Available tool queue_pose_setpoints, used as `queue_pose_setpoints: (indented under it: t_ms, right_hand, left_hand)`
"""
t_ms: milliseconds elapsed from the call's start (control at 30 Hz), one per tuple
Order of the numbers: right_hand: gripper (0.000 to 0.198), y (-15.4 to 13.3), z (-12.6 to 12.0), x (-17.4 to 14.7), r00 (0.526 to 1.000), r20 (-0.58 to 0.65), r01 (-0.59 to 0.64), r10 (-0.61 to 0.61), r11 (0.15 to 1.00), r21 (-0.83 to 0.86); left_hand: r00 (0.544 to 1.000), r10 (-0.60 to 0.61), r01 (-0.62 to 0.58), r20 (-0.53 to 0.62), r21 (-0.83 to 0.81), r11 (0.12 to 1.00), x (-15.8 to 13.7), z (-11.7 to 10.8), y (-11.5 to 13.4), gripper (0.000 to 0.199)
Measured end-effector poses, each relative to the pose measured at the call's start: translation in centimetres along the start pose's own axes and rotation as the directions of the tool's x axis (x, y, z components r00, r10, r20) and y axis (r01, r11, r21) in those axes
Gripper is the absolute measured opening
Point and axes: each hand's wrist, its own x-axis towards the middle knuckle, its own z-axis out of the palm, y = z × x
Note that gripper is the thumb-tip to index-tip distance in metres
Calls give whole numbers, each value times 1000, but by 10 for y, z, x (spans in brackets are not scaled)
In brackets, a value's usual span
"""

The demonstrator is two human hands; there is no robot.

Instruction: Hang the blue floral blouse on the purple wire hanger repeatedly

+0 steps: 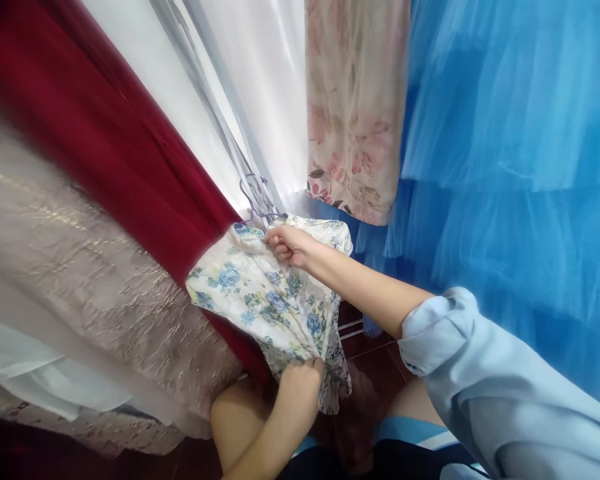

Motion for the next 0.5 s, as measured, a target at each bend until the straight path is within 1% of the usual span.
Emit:
queue_pose_setpoints:
  t_ms: [33,67,100,133,167,200,233,267,300,333,367,400,433,467,500]
  right_hand:
    - [22,0,-2,-2,1000,-1,14,-14,1000,-16]
    - [17,0,-4,-5,999,-2,31,-32,999,-34]
    - [12,1,-6,-8,999,-4,53,-54,997,-54]
    - [9,2,-8,-12,997,-5,76,-76,994,-76]
    - [6,4,-10,-15,995,-5,95,-96,990,-101]
    - [6,5,-13,-19,994,-7,110,-112,986,-129]
    - [7,7,-14,-21,992,-13,122,-126,980,-159]
    - [10,10,-16,-24,990,-16,136,-141,973,-189]
    - [13,12,-17,-26,987,-11,155,-161,963,-221]
    - [17,15,-19,-26,981,-1,189,-196,947,-259]
    - [19,17,-20,-26,969,11,240,-248,921,-306]
    - [19,20,-21,-26,950,24,299,-311,886,-354]
    - [18,23,-22,-24,928,38,356,-372,847,-395]
    - [16,26,-23,-21,906,48,401,-421,814,-421]
    - [14,29,-24,-18,888,49,432,-458,792,-431]
  left_hand:
    - [1000,18,-19,-14,-21,1000,3,-6,-4,25]
    - [998,21,-23,-56,-50,998,7,-15,-9,20]
    - [991,4,-18,-136,-96,995,12,-29,-14,17]
    - [973,-25,-9,-230,-145,989,18,-46,-20,19]
    - [917,-79,-17,-391,-237,971,26,-66,-26,26]
    - [831,-140,-52,-539,-326,944,34,-88,-32,38]
    - [746,-172,-109,-643,-372,922,44,-110,-38,46]
    - [681,-165,-176,-713,-378,909,54,-131,-44,50]
    - [655,-131,-215,-744,-350,912,63,-150,-49,48]
    - [666,-75,-230,-742,-300,926,72,-166,-54,41]
    - [691,-11,-227,-723,-232,946,80,-179,-57,33]
    - [705,32,-210,-709,-165,964,87,-187,-59,26]
    - [706,54,-188,-706,-114,975,92,-192,-60,23]
    - [690,52,-168,-722,-91,982,95,-194,-59,21]
    - [662,31,-157,-749,-98,983,97,-194,-58,20]
